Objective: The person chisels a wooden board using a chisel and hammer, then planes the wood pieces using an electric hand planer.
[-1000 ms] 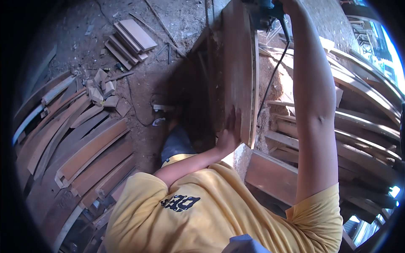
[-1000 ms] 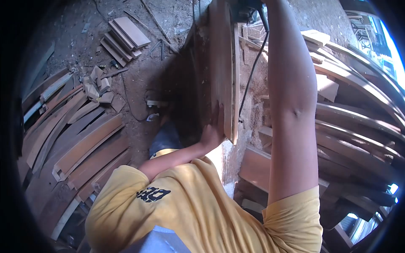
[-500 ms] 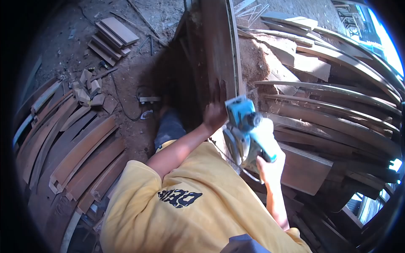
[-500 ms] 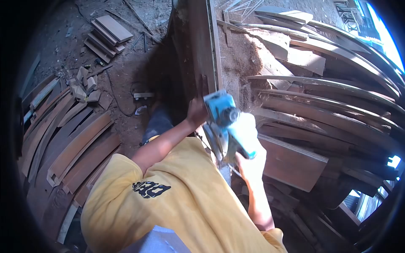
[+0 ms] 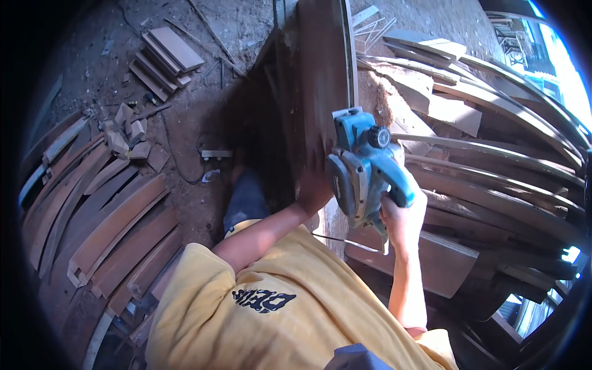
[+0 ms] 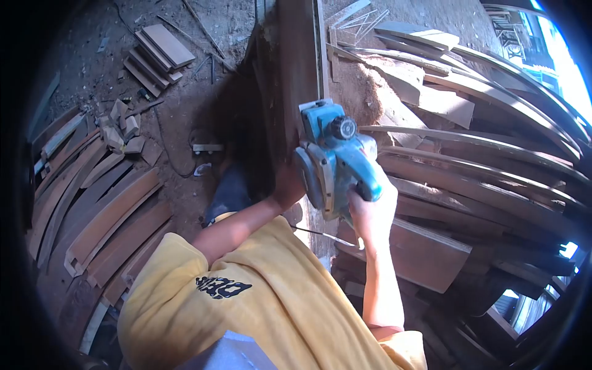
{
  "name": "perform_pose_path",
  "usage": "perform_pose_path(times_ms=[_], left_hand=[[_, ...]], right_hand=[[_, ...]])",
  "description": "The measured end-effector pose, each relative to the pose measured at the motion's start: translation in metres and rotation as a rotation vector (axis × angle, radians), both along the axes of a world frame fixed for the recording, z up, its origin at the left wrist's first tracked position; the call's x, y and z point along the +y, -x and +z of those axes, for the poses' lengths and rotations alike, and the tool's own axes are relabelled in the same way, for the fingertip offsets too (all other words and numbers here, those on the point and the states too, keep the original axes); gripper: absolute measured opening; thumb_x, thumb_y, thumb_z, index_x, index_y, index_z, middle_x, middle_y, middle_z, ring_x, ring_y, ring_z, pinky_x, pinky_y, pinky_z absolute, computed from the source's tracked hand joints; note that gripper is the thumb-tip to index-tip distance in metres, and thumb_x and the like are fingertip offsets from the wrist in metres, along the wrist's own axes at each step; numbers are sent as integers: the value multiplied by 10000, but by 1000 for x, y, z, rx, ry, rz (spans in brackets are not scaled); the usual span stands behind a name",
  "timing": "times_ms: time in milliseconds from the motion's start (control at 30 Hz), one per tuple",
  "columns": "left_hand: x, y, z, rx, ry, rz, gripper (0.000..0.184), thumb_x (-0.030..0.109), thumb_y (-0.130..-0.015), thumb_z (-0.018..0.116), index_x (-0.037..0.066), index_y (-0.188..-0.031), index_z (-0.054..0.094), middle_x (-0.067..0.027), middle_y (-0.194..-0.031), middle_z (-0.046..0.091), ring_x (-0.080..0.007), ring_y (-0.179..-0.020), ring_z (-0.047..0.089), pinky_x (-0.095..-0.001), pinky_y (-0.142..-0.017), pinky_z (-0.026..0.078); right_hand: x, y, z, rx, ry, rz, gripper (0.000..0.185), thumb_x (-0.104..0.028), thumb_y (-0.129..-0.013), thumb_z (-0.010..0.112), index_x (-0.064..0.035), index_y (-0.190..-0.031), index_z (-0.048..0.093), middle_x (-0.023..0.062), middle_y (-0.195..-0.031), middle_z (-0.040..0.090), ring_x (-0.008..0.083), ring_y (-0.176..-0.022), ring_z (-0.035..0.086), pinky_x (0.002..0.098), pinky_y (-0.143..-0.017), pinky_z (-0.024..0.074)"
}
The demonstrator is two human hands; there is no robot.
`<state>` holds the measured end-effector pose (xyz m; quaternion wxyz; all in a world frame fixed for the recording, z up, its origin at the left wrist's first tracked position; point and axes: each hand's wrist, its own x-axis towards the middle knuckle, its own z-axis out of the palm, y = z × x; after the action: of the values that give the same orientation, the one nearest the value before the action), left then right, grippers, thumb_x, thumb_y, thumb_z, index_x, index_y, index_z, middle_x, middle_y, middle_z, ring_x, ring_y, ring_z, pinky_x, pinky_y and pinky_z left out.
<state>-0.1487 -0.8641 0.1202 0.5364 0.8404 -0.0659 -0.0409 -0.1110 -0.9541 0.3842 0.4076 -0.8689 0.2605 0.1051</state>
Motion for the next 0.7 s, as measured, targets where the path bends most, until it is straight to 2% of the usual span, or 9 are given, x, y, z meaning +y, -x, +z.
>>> perform_pose_path(times_ms=[33,100,133,200,267,333,600,633,700], left_hand=[[-6,1,-5,-55,-98,20,952,120,-911,658,-39,-1681,121,-416,-1670,211,-643,-1432,402,-583,-1007,579],[-9,-1,-3,-97,-126,60,1012,88,-856,700,-48,-1674,121,-420,-1672,198,-654,-1440,384,-584,-973,600],[-10,-3,-2,-117,-141,80,1042,72,-828,721,-52,-1671,121,-422,-1672,191,-659,-1444,375,-584,-956,610],[-4,-6,9,-32,-166,20,1039,54,-828,715,-52,-1670,116,-428,-1679,162,-660,-1462,352,-536,-803,662],[-1,-6,13,26,-181,-24,1034,47,-829,713,-57,-1668,117,-432,-1681,148,-661,-1469,340,-505,-741,667],[0,-7,14,81,-197,-62,1029,41,-831,710,-63,-1666,118,-436,-1683,135,-663,-1477,328,-475,-679,673],[9,-7,17,-6,-153,-50,895,-23,-876,621,-126,-1633,154,-523,-1620,145,-733,-1354,424,-503,-656,668],[10,-6,15,-8,-157,-45,895,-23,-876,621,-126,-1633,154,-523,-1620,145,-733,-1354,424,-503,-656,668],[9,-4,8,-40,-42,-2,859,-27,-893,593,-142,-1624,158,-523,-1617,157,-734,-1330,449,-513,-644,667]], right_hand=[[0,-20,-2,-29,15,61,572,47,-815,661,-24,-1382,692,25,-741,659,64,-574,564,265,-551,470],[0,-56,-8,-91,1,124,585,52,-826,644,-32,-1403,685,19,-756,663,62,-556,553,258,-529,461],[9,-73,-6,-95,-68,69,531,35,-828,640,-16,-1352,709,13,-727,650,57,-535,542,254,-502,444],[15,-111,-9,-117,-89,108,477,7,-832,634,-1,-1299,728,-2,-676,621,54,-523,545,251,-480,430],[28,-154,-12,-163,-99,92,169,-1,-872,665,33,-1035,691,1,-651,571,78,-495,513,248,-459,397],[38,-205,-18,-169,-18,100,38,-26,-869,673,-1,-842,662,8,-643,564,96,-505,529,266,-468,421],[59,-460,-53,-350,134,281,181,-153,-871,742,-10,-764,715,44,-615,628,146,-517,598,313,-517,470],[88,-473,-34,-369,35,220,123,-78,-838,657,-22,-730,677,39,-575,568,152,-469,541,335,-436,398],[96,-535,-41,-453,35,260,122,-88,-857,685,-34,-747,684,39,-580,566,155,-466,525,345,-429,386]])
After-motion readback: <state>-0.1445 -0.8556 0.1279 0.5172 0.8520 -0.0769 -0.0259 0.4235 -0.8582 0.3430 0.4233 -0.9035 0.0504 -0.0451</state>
